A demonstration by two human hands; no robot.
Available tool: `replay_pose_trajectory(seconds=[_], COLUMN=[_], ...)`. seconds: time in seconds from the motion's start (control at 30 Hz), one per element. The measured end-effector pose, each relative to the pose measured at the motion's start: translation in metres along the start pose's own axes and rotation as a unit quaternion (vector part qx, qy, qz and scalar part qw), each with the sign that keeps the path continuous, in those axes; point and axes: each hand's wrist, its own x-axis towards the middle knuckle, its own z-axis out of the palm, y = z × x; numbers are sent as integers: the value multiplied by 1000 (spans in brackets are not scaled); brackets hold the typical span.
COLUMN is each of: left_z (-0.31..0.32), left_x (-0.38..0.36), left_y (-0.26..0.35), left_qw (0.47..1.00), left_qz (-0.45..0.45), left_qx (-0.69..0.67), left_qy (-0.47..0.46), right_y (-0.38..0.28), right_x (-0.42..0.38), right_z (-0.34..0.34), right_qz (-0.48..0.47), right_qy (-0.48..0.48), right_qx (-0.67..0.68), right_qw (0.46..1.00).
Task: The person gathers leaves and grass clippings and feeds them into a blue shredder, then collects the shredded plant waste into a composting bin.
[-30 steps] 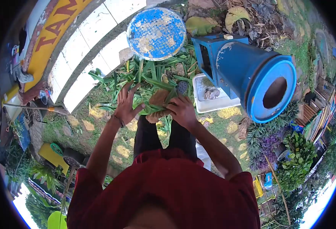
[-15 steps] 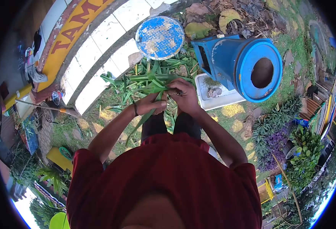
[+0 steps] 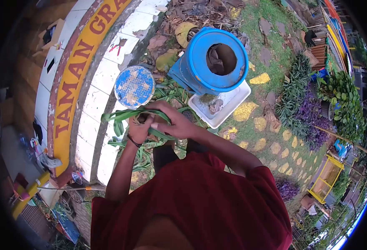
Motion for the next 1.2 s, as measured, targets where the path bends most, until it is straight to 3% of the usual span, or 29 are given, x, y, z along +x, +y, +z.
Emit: replay_pose_trajectory(seconds=[0.07, 0.13, 0.2, 0.27, 0.37, 0.4, 0.5, 0.53, 0.6, 0.63, 0.67, 0.7, 0.77, 0.8, 0.87, 0.9, 0.93, 1.0, 1.07, 1.13, 1.2], left_z=[11, 26, 43, 56, 82, 94, 128, 139, 159, 167, 175, 183, 196, 202, 204, 201, 191, 181, 180, 192, 206], left_x=[25, 44, 56, 69, 88, 95, 120, 127, 146, 158, 171, 185, 220, 239, 268, 280, 292, 302, 292, 296, 309], left_y=[26, 36, 55, 62, 99, 105, 136, 152, 180, 191, 202, 207, 192, 177, 134, 103, 60, 42, 51, 56, 56], left_qw=[992, 993, 916, 916, 912, 913, 961, 960, 956, 955, 955, 949, 945, 934, 932, 916, 900, 879, 817, 801, 777], left_qz=[-44, -12, -124, -138, -160, -158, -26, -23, 90, 93, 153, 211, 258, 302, 262, 250, 214, 186, 219, 188, 190], left_qx=[-111, -115, -379, -376, -359, -356, -189, -185, -147, -146, -85, -26, 38, 105, 201, 270, 331, 389, 486, 512, 537], left_qy=[48, 33, 46, 19, -117, -123, -201, -207, -237, -242, -238, -231, -196, -158, -151, -156, -184, -204, -222, -246, -268], right_y=[-11, -26, -26, -28, -31, -30, -30, -31, -39, -48, -52, -50, -42, -29, 20, 46, 57, 61, 51, 38, 19], right_x=[-11, -17, -24, -32, -45, -48, -48, -45, -34, -28, -23, -16, 4, 10, 10, 1, -12, -30, -35, -40, -34], right_z=[0, -6, -22, -33, -62, -72, -108, -124, -160, -180, -198, -214, -240, -249, -262, -260, -253, -246, -247, -242, -248], right_qz=[16, 19, 15, -9, -48, -54, -118, -149, -184, -219, -250, -250, -290, -293, -126, -44, -45, 29, 76, 130, 34], right_qy=[5, 96, 105, 154, 233, 275, 365, 392, 422, 442, 458, 459, 520, 520, 514, 447, 448, 202, 222, 244, 335], right_qx=[2, -42, -82, -157, -191, -206, -203, -218, -235, -307, -378, -382, -411, -414, -427, -476, -478, -619, -585, -542, -469], right_qw=[1000, 994, 991, 975, 952, 937, 901, 881, 856, 814, 765, 762, 690, 687, 733, 756, 754, 759, 776, 794, 817])
